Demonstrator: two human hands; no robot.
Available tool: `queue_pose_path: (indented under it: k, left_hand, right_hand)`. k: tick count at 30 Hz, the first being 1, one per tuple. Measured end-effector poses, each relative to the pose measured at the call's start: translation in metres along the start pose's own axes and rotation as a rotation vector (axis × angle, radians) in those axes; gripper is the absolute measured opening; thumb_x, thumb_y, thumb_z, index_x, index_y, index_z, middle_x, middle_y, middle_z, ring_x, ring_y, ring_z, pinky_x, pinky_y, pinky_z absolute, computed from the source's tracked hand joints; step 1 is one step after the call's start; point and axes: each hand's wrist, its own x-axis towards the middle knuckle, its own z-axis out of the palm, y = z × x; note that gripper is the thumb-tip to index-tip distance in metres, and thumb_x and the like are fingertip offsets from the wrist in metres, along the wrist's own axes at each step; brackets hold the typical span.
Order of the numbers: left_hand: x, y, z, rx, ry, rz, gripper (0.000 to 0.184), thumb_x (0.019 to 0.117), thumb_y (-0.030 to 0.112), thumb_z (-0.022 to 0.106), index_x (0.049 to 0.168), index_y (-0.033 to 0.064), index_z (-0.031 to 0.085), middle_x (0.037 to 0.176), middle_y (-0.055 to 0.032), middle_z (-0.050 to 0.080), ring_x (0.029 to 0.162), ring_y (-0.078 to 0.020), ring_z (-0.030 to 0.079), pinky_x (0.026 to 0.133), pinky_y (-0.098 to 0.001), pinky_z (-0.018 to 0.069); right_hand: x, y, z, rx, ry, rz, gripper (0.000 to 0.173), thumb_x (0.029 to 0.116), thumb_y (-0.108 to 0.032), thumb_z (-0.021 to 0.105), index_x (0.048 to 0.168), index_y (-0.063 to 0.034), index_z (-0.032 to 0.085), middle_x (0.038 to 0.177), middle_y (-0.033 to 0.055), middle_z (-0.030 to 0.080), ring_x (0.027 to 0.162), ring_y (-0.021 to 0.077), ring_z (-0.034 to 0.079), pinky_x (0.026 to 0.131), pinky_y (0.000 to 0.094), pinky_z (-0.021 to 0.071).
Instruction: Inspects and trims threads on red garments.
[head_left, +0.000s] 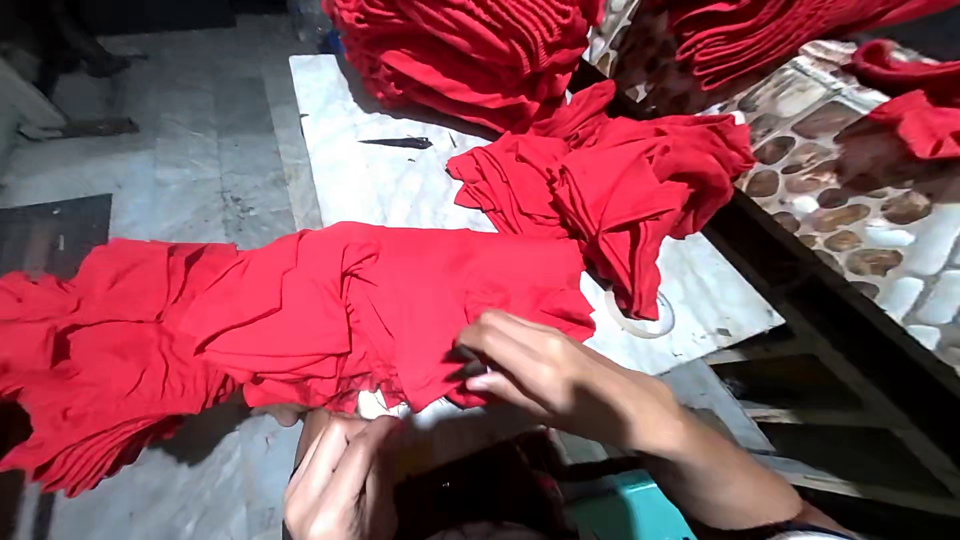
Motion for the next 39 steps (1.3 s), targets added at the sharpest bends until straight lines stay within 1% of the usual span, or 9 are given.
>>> queue_pose_path:
  k: [12,17,19,21,24,29,33,36,39]
  left_hand:
    - [0.003,0.013,0.009,-0.155,-0.055,0.147,0.018,0.1037,0.019,0.055,0.089,0.0116,0.063,0.088,0.0005,0.059,0.085,-0.0015,0.06,0.081,-0.0106,0.0491]
    - [0.0,0.002,0.0,-0.133,-0.018,0.028,0.043,0.1078,0.047,0.041,0.096,0.0134,0.065,0.105,0.0051,0.064,0.106,0.0023,0.059,0.093,-0.0139,0.0477]
    - [0.009,-0.003,0.007,-0.027,0.069,-0.088,0.05,0.1046,0.056,0.044,0.104,0.0115,0.068,0.11,0.0022,0.062,0.112,0.0011,0.054,0.097,-0.0143,0.0418]
    - [0.017,-0.004,0.023,0.173,0.085,-0.135,0.059,0.0981,0.059,0.05,0.107,0.0042,0.069,0.113,-0.0148,0.062,0.111,-0.021,0.055,0.097,-0.0318,0.0406]
    - [0.015,-0.004,0.047,0.419,0.03,-0.05,0.049,0.0936,0.049,0.056,0.083,0.0019,0.067,0.111,-0.0285,0.066,0.109,-0.0469,0.059,0.09,-0.0564,0.0409]
    - [-0.002,-0.014,0.015,0.175,0.019,-0.051,0.041,0.1056,0.037,0.048,0.072,0.0141,0.055,0.108,-0.0061,0.063,0.118,-0.0166,0.051,0.102,-0.0301,0.0351]
    - [0.008,-0.008,0.012,0.086,0.156,-0.02,0.028,0.0999,0.037,0.059,0.09,0.0108,0.058,0.118,-0.0052,0.053,0.121,-0.0004,0.047,0.104,-0.0125,0.035]
    - [0.015,0.005,0.033,0.167,0.15,0.071,0.035,0.0926,0.043,0.066,0.109,0.0132,0.058,0.122,-0.0074,0.053,0.121,-0.0104,0.05,0.105,-0.0225,0.0372]
    - [0.025,0.004,0.047,0.326,0.16,0.116,0.021,0.0912,0.031,0.061,0.088,0.0118,0.069,0.1,-0.0132,0.067,0.101,-0.0274,0.061,0.09,-0.0372,0.044]
  right_hand:
    - [0.013,0.001,0.011,-0.152,0.045,-0.123,0.018,0.1015,-0.011,0.055,0.102,-0.0026,0.071,0.076,0.0101,0.067,0.068,0.0234,0.066,0.062,0.0324,0.0532]
    - [0.018,0.019,-0.042,0.177,0.626,0.015,0.022,0.1055,-0.021,0.056,0.119,-0.0052,0.062,0.119,-0.0009,0.071,0.113,0.0085,0.067,0.099,0.0292,0.056]
    - [0.019,0.02,-0.053,0.167,0.768,0.041,0.021,0.1069,-0.023,0.054,0.126,-0.0135,0.051,0.125,-0.008,0.066,0.114,0.0075,0.066,0.099,0.0305,0.0563]
    - [0.008,0.012,-0.037,0.152,0.602,0.067,0.022,0.1035,-0.026,0.06,0.119,-0.0107,0.055,0.114,-0.0053,0.066,0.099,-0.0001,0.064,0.086,0.0191,0.0554]
    - [-0.006,0.008,-0.006,0.119,0.209,0.084,0.024,0.0916,-0.023,0.07,0.105,-0.0032,0.071,0.098,0.0103,0.065,0.079,0.0073,0.061,0.069,0.0172,0.0512]
    - [-0.023,0.016,0.016,0.107,0.224,0.107,0.011,0.0935,-0.015,0.063,0.094,-0.007,0.072,0.083,0.0077,0.061,0.069,0.0055,0.055,0.06,0.013,0.0434]
    - [-0.021,0.009,0.018,0.117,0.192,0.092,0.012,0.0911,-0.019,0.068,0.099,-0.0107,0.071,0.105,0.0125,0.067,0.069,0.0101,0.061,0.054,0.021,0.047]
    - [-0.016,0.006,0.022,0.078,0.226,0.062,0.01,0.0955,-0.014,0.059,0.096,-0.0088,0.068,0.108,0.0122,0.07,0.072,0.0119,0.064,0.055,0.0232,0.0483]
    - [-0.014,0.001,0.013,0.083,0.251,0.027,0.015,0.1009,-0.011,0.054,0.096,-0.0051,0.066,0.104,0.0108,0.072,0.075,0.0096,0.064,0.061,0.02,0.049]
